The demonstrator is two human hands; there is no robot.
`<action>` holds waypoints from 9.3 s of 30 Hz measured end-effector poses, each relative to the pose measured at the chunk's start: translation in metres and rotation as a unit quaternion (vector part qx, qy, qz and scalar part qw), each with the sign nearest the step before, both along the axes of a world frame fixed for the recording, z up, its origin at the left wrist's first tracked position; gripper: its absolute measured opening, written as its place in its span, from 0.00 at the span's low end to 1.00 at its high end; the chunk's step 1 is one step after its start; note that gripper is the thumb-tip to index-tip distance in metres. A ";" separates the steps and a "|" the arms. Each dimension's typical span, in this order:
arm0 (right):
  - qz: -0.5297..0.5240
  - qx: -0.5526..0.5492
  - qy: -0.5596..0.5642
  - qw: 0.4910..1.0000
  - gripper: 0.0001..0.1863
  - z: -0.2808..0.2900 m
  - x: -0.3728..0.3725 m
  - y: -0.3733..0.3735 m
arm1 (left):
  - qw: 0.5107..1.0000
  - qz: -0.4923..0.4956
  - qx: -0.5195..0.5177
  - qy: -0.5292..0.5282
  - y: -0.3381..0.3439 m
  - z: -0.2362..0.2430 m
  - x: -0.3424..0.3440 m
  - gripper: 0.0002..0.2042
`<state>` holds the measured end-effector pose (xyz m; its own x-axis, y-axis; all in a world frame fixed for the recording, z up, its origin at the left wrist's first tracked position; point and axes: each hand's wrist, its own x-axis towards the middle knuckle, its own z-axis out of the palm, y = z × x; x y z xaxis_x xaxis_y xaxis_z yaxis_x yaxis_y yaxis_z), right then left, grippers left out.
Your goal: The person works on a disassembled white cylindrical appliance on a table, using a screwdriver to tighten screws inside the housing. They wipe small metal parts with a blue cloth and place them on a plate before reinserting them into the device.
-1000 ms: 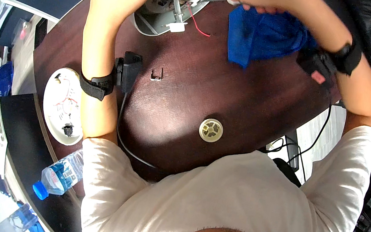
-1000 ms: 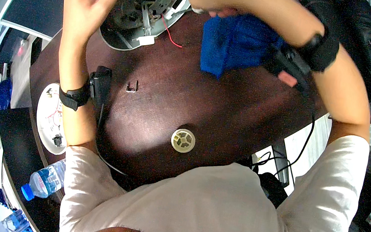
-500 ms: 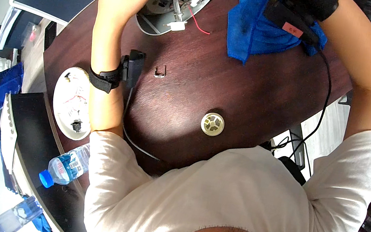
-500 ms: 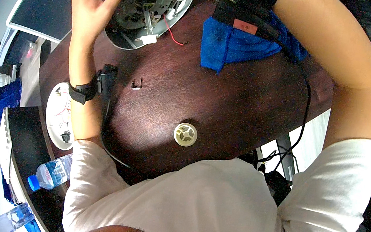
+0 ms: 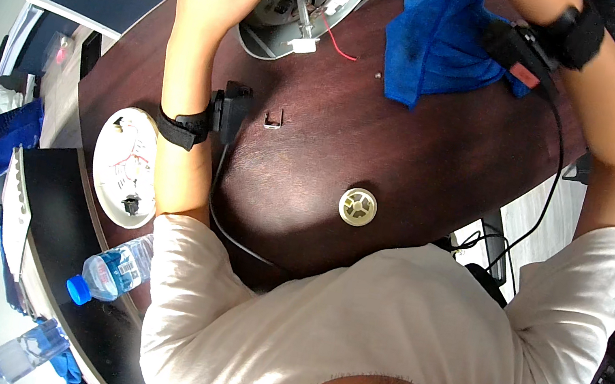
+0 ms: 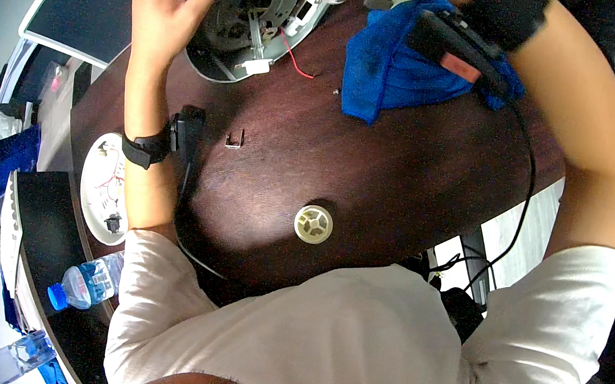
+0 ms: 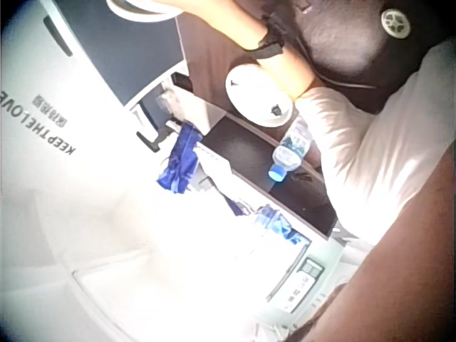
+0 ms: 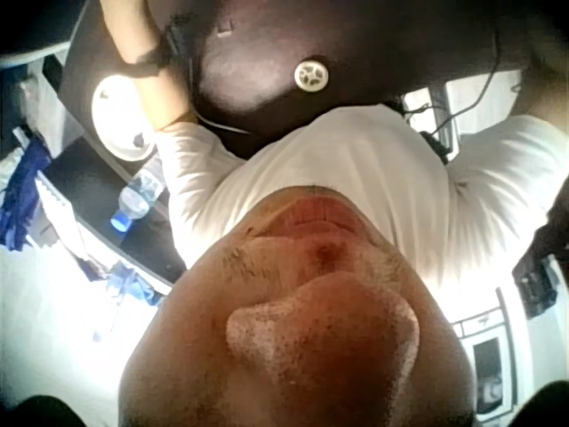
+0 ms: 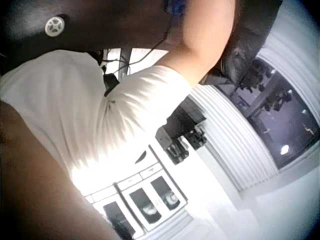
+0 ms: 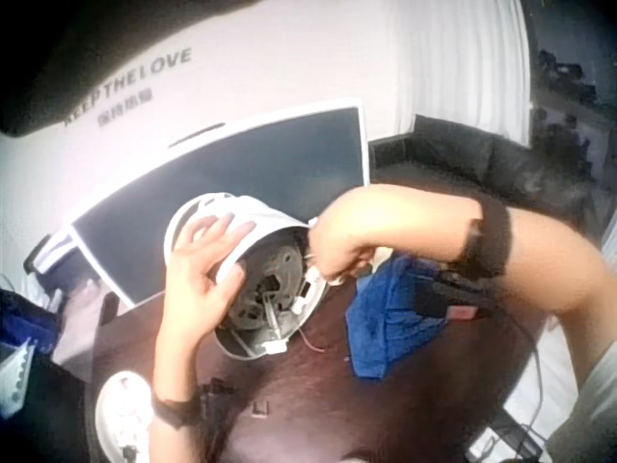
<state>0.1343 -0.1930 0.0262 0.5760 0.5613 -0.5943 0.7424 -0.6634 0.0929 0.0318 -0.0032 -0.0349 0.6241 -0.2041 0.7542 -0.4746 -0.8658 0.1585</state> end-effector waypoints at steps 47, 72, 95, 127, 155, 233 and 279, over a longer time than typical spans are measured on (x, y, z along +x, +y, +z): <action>0.240 0.485 -0.135 0.830 0.24 -0.172 -0.010 -0.116 | 0.926 0.022 0.039 0.375 -0.106 -0.108 -0.035 0.09; 0.281 0.462 -0.118 0.833 0.15 -0.182 -0.010 -0.108 | 0.865 -0.121 -0.209 0.440 -0.085 -0.058 -0.007 0.06; 0.071 0.811 0.258 0.520 0.09 -0.040 -0.043 -0.043 | 0.842 -0.250 -0.479 0.020 -0.094 0.017 -0.019 0.03; 0.079 0.800 0.249 0.540 0.07 -0.043 -0.043 -0.046 | 0.982 -0.088 -0.149 -0.074 -0.073 0.037 -0.031 0.07; 0.206 0.767 -0.057 0.606 0.12 -0.019 -0.092 -0.073 | 0.827 -0.290 -0.443 0.192 -0.090 0.044 -0.090 0.07; 0.361 0.754 0.076 0.543 0.12 -0.020 -0.090 -0.075 | 0.859 -0.345 -0.359 0.121 -0.096 0.039 -0.090 0.07; 0.261 0.758 -0.029 0.597 0.10 -0.021 -0.101 -0.085 | 0.977 -0.180 -0.104 -0.039 -0.095 0.047 -0.093 0.08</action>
